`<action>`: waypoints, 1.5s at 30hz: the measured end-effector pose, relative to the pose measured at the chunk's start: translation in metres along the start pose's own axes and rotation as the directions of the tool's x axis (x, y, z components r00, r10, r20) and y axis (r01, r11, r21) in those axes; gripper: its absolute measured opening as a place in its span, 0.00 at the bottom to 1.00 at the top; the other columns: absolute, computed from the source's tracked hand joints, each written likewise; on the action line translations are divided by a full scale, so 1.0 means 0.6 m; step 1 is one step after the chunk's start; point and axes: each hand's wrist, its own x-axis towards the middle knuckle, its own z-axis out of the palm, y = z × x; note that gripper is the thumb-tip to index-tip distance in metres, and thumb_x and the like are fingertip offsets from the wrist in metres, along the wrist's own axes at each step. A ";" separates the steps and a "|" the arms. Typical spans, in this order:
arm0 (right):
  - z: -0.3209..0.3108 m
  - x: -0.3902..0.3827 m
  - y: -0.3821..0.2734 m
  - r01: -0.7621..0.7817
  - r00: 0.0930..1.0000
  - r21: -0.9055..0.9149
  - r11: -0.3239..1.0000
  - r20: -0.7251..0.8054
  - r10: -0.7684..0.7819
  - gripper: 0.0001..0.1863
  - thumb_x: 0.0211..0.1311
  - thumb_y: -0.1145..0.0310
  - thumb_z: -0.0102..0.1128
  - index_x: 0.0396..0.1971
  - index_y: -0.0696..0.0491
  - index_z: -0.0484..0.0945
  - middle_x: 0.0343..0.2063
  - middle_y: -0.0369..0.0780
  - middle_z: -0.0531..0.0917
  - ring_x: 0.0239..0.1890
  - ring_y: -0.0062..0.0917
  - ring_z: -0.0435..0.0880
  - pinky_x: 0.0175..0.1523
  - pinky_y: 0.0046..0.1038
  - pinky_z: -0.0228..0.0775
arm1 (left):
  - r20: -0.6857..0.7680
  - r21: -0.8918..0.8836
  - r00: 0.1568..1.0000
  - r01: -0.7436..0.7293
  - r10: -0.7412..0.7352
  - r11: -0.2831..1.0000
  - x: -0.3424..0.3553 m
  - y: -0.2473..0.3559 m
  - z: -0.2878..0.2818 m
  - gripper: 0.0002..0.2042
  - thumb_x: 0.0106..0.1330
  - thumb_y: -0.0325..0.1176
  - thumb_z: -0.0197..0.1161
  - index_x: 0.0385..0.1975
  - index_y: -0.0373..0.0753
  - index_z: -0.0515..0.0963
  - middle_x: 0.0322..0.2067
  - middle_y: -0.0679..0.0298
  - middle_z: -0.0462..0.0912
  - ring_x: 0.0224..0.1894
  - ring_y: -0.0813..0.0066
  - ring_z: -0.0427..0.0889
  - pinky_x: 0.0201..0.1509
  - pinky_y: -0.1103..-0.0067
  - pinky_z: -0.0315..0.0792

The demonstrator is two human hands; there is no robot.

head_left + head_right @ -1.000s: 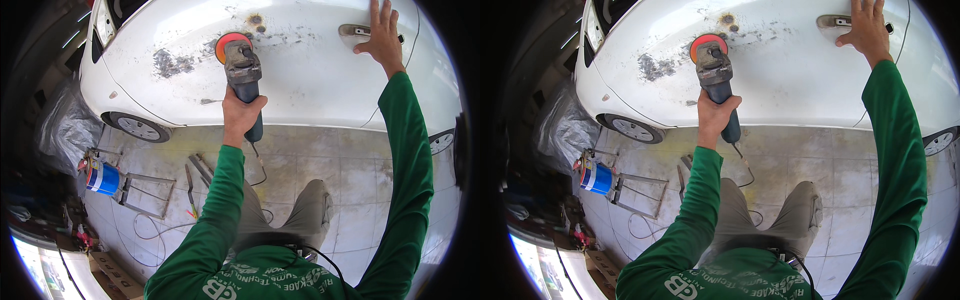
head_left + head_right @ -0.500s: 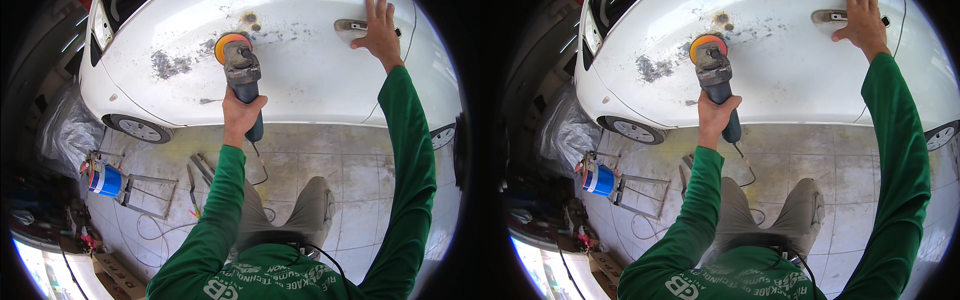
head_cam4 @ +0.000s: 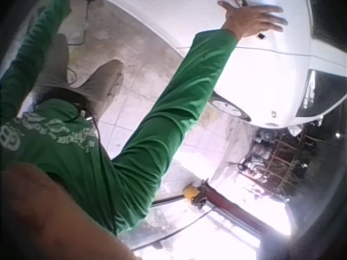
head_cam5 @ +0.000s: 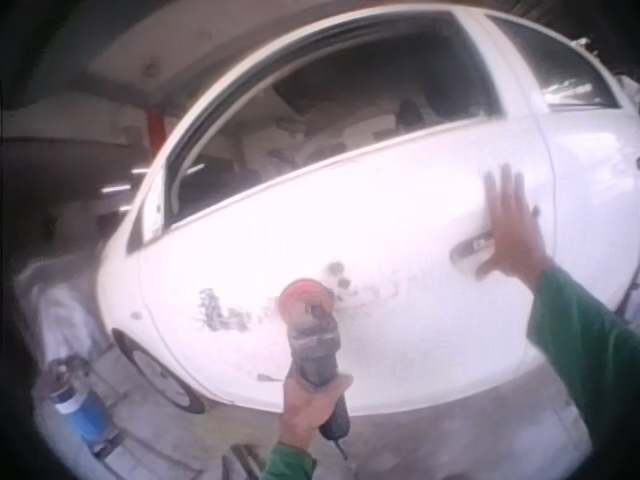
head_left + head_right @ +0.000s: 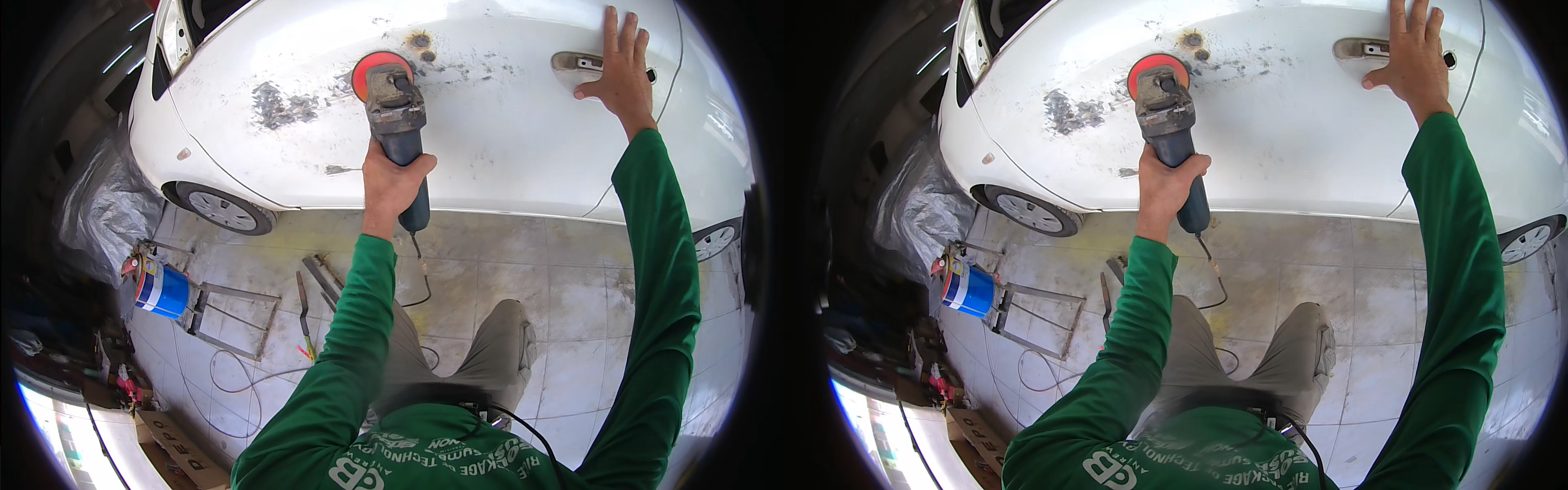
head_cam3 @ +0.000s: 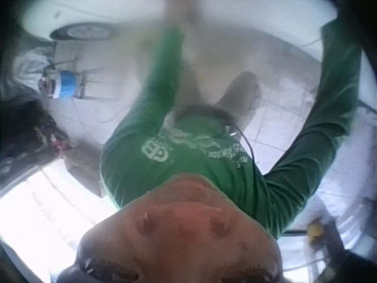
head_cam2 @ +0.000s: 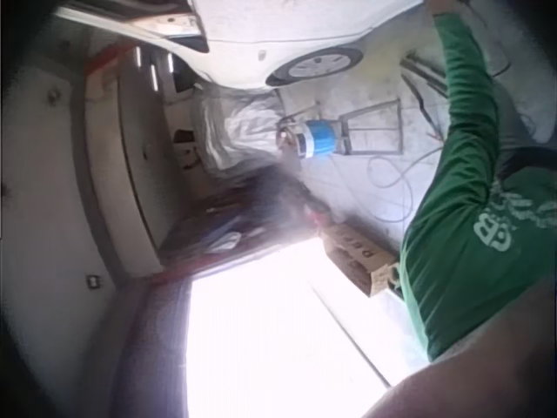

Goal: The person walks into a garage and uses an angle grinder to sand the side panel of a white car. The person moves along the door, grinding away rust spots and paint while holding the car with the other hand.

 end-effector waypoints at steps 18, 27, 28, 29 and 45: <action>0.021 -0.002 0.018 0.045 0.997 -0.036 0.998 -0.064 -0.047 0.89 0.25 0.58 0.98 0.87 0.38 0.36 0.85 0.53 0.44 0.84 0.62 0.47 0.79 0.52 0.73 | 0.047 0.111 0.998 -0.043 0.038 0.993 -0.023 0.030 0.040 0.28 0.50 0.37 0.77 0.50 0.32 0.77 0.34 0.52 0.90 0.34 0.57 0.91 0.44 0.64 0.85; 0.027 -0.002 0.021 0.065 0.993 -0.013 0.998 -0.099 -0.066 0.89 0.26 0.60 0.97 0.87 0.38 0.36 0.85 0.53 0.44 0.84 0.63 0.46 0.79 0.54 0.72 | 0.055 0.069 0.998 -0.028 0.024 0.997 -0.021 0.036 0.060 0.27 0.50 0.35 0.78 0.50 0.32 0.77 0.33 0.54 0.89 0.33 0.61 0.90 0.42 0.67 0.84; 0.027 -0.002 0.024 0.064 0.993 0.001 0.998 -0.096 -0.064 0.88 0.26 0.62 0.96 0.87 0.37 0.36 0.86 0.52 0.43 0.84 0.64 0.45 0.79 0.55 0.73 | 0.044 0.065 0.999 -0.018 0.015 0.998 -0.022 0.035 0.058 0.27 0.50 0.35 0.78 0.50 0.32 0.77 0.33 0.54 0.89 0.33 0.62 0.90 0.42 0.67 0.84; 0.028 -0.002 0.026 0.067 0.993 0.001 0.998 -0.093 -0.066 0.88 0.26 0.62 0.96 0.87 0.37 0.36 0.86 0.52 0.44 0.84 0.64 0.45 0.79 0.55 0.73 | 0.034 0.061 0.999 -0.007 0.005 0.998 -0.023 0.035 0.061 0.27 0.50 0.35 0.78 0.50 0.32 0.77 0.33 0.54 0.89 0.33 0.62 0.90 0.42 0.67 0.84; 0.038 0.000 0.025 0.085 0.989 -0.020 0.996 -0.123 -0.086 0.88 0.26 0.62 0.96 0.87 0.39 0.38 0.85 0.54 0.44 0.84 0.65 0.46 0.77 0.54 0.75 | -0.047 -0.024 0.998 -0.029 0.028 0.999 -0.008 0.022 0.052 0.25 0.51 0.35 0.78 0.47 0.31 0.77 0.31 0.57 0.88 0.30 0.65 0.87 0.39 0.68 0.83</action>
